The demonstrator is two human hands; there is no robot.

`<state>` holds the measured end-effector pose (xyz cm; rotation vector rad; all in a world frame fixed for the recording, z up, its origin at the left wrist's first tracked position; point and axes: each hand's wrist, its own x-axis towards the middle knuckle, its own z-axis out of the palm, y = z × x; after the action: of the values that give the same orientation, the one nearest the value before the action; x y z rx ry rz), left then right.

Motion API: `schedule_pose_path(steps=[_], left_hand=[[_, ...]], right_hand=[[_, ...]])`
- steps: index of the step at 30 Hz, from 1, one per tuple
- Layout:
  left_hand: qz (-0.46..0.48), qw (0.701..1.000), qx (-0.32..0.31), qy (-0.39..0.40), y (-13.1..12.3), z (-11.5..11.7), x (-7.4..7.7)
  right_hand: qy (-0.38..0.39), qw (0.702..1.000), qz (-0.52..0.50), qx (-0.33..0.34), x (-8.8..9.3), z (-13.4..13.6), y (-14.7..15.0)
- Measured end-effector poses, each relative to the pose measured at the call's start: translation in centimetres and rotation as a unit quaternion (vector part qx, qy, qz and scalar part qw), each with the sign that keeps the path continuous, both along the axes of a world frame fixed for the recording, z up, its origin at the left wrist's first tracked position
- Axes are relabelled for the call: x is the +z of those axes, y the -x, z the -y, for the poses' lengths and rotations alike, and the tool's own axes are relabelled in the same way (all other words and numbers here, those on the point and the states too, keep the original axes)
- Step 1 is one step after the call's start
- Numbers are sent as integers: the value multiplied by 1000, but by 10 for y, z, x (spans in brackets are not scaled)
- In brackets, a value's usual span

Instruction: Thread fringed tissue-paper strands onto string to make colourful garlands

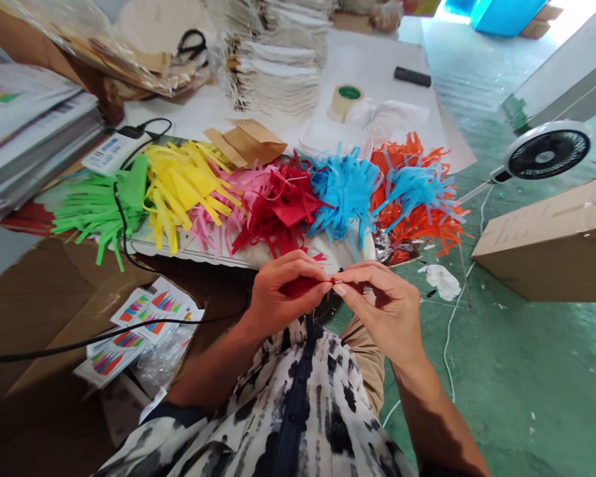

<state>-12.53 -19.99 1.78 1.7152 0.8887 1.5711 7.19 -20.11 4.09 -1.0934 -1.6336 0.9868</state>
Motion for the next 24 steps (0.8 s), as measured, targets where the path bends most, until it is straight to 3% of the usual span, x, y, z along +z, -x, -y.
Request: schedule_pose_path(steps=[6,16,24], left_hand=[[-10,999,-22,-26,2,-1,-3],[26,994,-36,99,0,3,-7],[100,979,-55,169,-10,2,-10]], right_hand=[[-6,1000,13,12,4,0,-2],[-13,999,42,-15,-1,-2,-10],[13,999,46,9,-2,-3,-6]])
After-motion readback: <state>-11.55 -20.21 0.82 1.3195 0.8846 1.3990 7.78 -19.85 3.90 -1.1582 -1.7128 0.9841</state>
